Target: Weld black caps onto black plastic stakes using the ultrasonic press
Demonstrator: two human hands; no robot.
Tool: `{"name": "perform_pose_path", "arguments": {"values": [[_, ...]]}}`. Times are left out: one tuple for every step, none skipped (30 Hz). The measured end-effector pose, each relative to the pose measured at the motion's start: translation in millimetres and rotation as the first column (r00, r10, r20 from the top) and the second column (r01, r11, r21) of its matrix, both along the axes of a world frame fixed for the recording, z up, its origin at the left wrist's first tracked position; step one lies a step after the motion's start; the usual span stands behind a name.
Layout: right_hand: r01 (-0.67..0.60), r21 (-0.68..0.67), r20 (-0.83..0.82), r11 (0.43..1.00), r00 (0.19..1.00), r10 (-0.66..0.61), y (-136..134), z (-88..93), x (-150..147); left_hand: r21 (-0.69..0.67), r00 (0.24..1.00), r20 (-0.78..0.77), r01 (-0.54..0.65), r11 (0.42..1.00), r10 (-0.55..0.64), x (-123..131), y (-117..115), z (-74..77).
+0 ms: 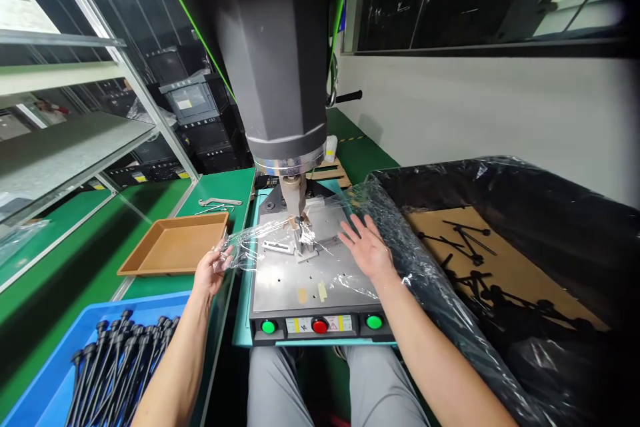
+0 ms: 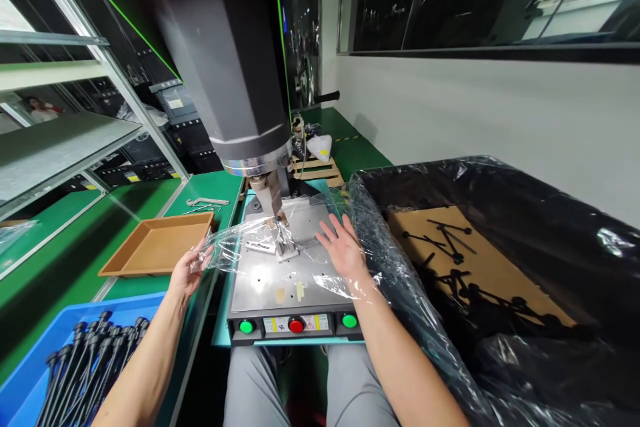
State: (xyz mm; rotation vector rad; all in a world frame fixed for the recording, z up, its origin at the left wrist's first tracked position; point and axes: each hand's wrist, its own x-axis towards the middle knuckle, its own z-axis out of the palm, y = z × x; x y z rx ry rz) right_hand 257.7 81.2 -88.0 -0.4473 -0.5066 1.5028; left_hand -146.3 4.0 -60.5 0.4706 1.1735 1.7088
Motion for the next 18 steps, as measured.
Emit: {"name": "perform_pose_path", "arguments": {"values": [[-0.008,0.003,-0.008,1.000,1.000,0.008,2,2.0,0,-0.012,1.000,-0.005,0.000,1.000,0.000,1,-1,0.0],[-0.017,0.005,-0.015,1.000,1.000,0.018,4,4.0,1,-0.027,1.000,-0.006,-0.002,1.000,0.002,1,-2,0.3],[-0.027,0.006,-0.020,1.000,0.999,0.028,5,5.7,2,-0.043,1.000,-0.003,-0.007,0.999,0.007,2,-3,0.7],[-0.037,0.007,-0.026,0.999,0.999,0.037,6,6.9,3,-0.057,1.000,0.002,-0.014,0.998,0.014,3,-5,1.1],[-0.045,0.008,-0.029,0.999,0.999,0.045,6,7.3,5,-0.069,1.000,0.008,-0.022,0.997,0.023,4,-6,1.4],[-0.054,0.007,-0.028,0.999,0.998,0.054,5,6.8,6,-0.079,0.999,0.014,-0.034,0.996,0.035,4,-8,1.4],[-0.066,0.008,-0.023,0.998,0.998,0.066,3,5.6,7,-0.085,0.999,0.019,-0.047,0.995,0.049,5,-10,1.1],[-0.081,0.010,-0.012,0.997,0.997,0.081,1,3.9,8,-0.090,0.997,0.024,-0.065,0.994,0.067,5,-12,0.4],[-0.097,0.011,0.002,0.995,0.995,0.097,-2,1.9,8,-0.094,0.996,0.030,-0.083,0.992,0.087,6,-13,-0.7],[-0.113,0.011,0.016,0.994,0.994,0.112,-6,-0.1,8,-0.102,0.993,0.035,-0.105,0.989,0.109,7,-15,-2.0],[-0.127,0.010,0.022,0.992,0.992,0.127,-9,-1.8,8,-0.113,0.990,0.038,-0.128,0.985,0.133,8,-16,-3.4],[-0.142,0.007,0.018,0.990,0.990,0.142,-13,-2.9,7,-0.128,0.987,0.036,-0.151,0.980,0.156,10,-18,-4.9],[-0.156,0.001,0.005,0.988,0.988,0.156,-17,-3.5,7,-0.148,0.984,0.027,-0.172,0.974,0.178,12,-19,-6.1],[-0.173,-0.007,-0.012,0.985,0.985,0.173,-22,-3.6,6,-0.169,0.980,0.012,-0.193,0.967,0.198,14,-21,-6.9],[-0.191,-0.012,-0.029,0.982,0.981,0.190,-26,-3.1,6,-0.189,0.976,-0.005,-0.213,0.959,0.216,17,-23,-6.9],[-0.210,-0.014,-0.042,0.978,0.977,0.210,-30,-2.4,6,-0.203,0.972,-0.022,-0.234,0.951,0.235,19,-25,-5.8],[-0.229,-0.014,-0.049,0.973,0.972,0.228,-34,-1.4,5,-0.210,0.968,-0.035,-0.251,0.945,0.249,20,-28,-3.6],[-0.246,-0.012,-0.051,0.969,0.968,0.245,-37,-0.3,5,-0.210,0.966,-0.044,-0.258,0.943,0.255,20,-31,0.0]]}}
